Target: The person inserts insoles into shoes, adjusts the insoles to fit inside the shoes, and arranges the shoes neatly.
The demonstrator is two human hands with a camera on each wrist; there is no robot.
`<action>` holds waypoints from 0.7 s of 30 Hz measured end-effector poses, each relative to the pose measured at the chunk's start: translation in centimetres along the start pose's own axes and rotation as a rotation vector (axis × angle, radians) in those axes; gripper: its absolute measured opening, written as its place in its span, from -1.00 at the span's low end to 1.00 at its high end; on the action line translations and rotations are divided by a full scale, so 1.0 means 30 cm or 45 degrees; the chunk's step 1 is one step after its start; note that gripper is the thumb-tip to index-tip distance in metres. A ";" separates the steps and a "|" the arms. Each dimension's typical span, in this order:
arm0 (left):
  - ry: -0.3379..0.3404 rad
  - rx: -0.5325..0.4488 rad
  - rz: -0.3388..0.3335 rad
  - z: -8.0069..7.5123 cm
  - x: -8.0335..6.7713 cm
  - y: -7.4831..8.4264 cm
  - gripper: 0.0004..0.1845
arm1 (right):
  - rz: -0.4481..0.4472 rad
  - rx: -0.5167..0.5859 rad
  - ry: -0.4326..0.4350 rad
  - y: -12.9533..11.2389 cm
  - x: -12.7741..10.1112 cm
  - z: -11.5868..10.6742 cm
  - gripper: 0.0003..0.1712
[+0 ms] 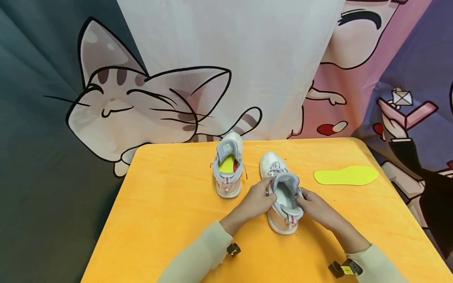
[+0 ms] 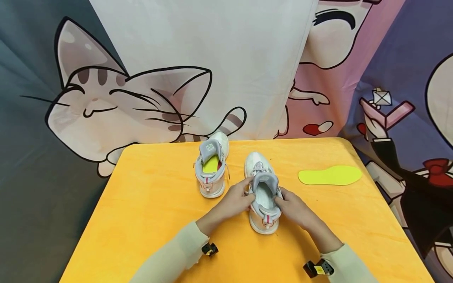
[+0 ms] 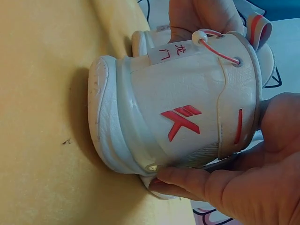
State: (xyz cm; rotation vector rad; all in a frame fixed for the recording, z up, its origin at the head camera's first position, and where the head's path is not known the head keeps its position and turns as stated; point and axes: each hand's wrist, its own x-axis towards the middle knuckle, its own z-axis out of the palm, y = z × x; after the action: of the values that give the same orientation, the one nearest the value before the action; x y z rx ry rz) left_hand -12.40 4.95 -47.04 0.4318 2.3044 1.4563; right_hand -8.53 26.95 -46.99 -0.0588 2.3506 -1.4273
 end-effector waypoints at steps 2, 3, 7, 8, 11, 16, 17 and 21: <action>-0.003 -0.004 0.011 0.000 0.001 -0.008 -0.38 | 0.003 -0.003 -0.007 0.007 -0.002 -0.003 -0.49; -0.005 -0.007 0.014 0.001 0.001 -0.012 -0.38 | 0.003 0.006 -0.015 0.011 -0.004 -0.006 -0.46; -0.013 -0.031 0.023 0.007 0.003 -0.026 -0.37 | 0.003 0.083 -0.052 0.033 -0.018 -0.025 -0.32; -0.015 -0.034 0.026 0.009 0.003 -0.028 -0.37 | 0.008 0.107 -0.050 0.039 -0.020 -0.032 -0.30; -0.016 -0.038 0.031 0.013 0.005 -0.035 -0.38 | 0.024 0.192 -0.015 0.064 -0.022 -0.064 -0.28; -0.030 -0.022 0.036 0.015 0.005 -0.044 -0.39 | 0.020 0.453 0.093 0.131 -0.013 -0.168 -0.33; -0.032 -0.018 0.039 0.014 0.005 -0.045 -0.39 | 0.011 0.532 0.102 0.148 -0.011 -0.195 -0.40; -0.041 0.016 0.056 0.004 0.003 -0.047 -0.37 | 0.010 0.921 0.134 0.215 -0.008 -0.297 -0.75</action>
State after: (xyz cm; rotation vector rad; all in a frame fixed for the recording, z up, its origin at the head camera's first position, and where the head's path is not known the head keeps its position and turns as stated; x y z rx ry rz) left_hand -12.48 4.50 -48.38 0.5089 2.2937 1.4455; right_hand -10.35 37.65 -48.85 0.2258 1.7633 -2.2211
